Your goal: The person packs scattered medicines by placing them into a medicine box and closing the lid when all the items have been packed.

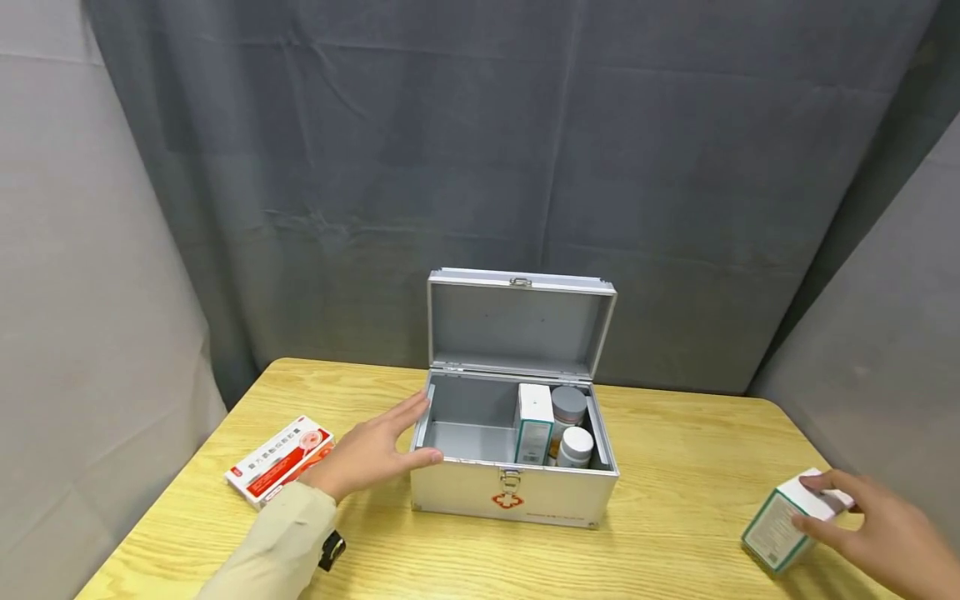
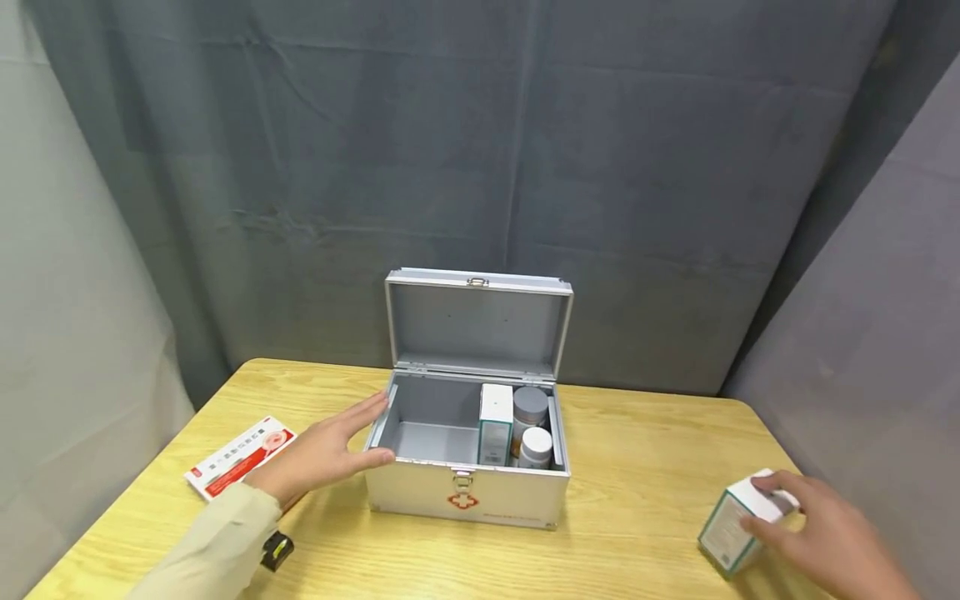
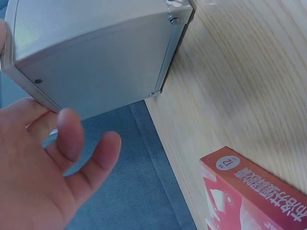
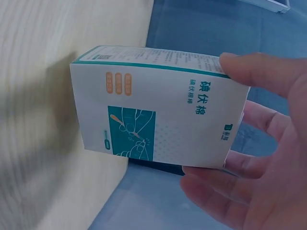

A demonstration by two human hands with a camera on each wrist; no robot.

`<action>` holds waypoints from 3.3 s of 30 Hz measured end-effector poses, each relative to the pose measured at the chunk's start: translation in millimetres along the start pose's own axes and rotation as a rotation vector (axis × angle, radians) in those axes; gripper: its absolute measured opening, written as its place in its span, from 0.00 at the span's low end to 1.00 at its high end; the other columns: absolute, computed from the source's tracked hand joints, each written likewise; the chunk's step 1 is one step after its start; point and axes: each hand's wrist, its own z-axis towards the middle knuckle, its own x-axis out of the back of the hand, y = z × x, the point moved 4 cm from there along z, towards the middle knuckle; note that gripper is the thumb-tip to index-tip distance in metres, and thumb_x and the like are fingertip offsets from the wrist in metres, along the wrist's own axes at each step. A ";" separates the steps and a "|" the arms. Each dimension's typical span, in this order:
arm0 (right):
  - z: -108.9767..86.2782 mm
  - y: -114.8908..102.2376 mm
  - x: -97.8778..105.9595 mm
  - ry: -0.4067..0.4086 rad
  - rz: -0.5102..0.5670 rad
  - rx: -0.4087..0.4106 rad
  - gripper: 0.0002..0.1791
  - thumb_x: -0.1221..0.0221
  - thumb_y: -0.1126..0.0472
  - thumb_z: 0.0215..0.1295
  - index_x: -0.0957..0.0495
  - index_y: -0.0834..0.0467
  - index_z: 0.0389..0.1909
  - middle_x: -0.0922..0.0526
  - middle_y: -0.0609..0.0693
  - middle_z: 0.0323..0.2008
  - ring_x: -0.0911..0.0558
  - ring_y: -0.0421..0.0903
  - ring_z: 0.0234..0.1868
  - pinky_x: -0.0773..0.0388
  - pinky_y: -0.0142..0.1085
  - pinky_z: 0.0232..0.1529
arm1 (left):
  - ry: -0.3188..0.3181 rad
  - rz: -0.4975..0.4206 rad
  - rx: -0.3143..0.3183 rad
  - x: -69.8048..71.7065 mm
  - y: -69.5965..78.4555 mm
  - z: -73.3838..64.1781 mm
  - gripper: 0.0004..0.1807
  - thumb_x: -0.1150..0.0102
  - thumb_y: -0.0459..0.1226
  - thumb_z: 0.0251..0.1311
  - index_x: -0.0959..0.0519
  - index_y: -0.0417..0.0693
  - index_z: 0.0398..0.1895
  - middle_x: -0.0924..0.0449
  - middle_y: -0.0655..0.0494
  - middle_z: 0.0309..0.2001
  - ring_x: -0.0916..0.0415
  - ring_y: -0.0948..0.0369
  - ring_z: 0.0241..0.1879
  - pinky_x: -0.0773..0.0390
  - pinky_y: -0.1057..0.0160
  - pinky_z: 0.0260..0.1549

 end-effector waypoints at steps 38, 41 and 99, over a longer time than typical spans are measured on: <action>16.7 -120.3 71.5 0.205 0.213 0.391 0.33 0.21 0.63 0.41 0.21 0.43 0.51 0.21 0.34 0.49 0.29 0.22 0.42 0.29 0.15 0.35 | 0.022 0.022 -0.079 -3.9 5.2 1.9 0.46 0.46 0.64 0.62 0.43 0.53 0.77 0.48 0.57 0.80 0.43 0.40 0.75 0.41 0.34 0.70; 20.3 -130.1 76.8 0.205 0.200 0.441 0.34 0.21 0.63 0.40 0.21 0.42 0.51 0.21 0.36 0.50 0.28 0.22 0.42 0.29 0.16 0.35 | 0.016 0.001 -0.078 -1.7 6.0 1.4 0.47 0.46 0.65 0.62 0.43 0.52 0.78 0.49 0.57 0.80 0.43 0.41 0.75 0.41 0.35 0.70; 105.2 -296.4 -11.7 -0.199 0.430 0.618 0.31 0.34 0.58 0.63 0.29 0.52 0.67 0.31 0.56 0.68 0.23 0.53 0.59 0.22 0.52 0.57 | -0.013 -0.024 -0.029 -3.3 0.6 2.1 0.48 0.44 0.65 0.60 0.46 0.57 0.79 0.52 0.62 0.80 0.43 0.51 0.76 0.36 0.43 0.70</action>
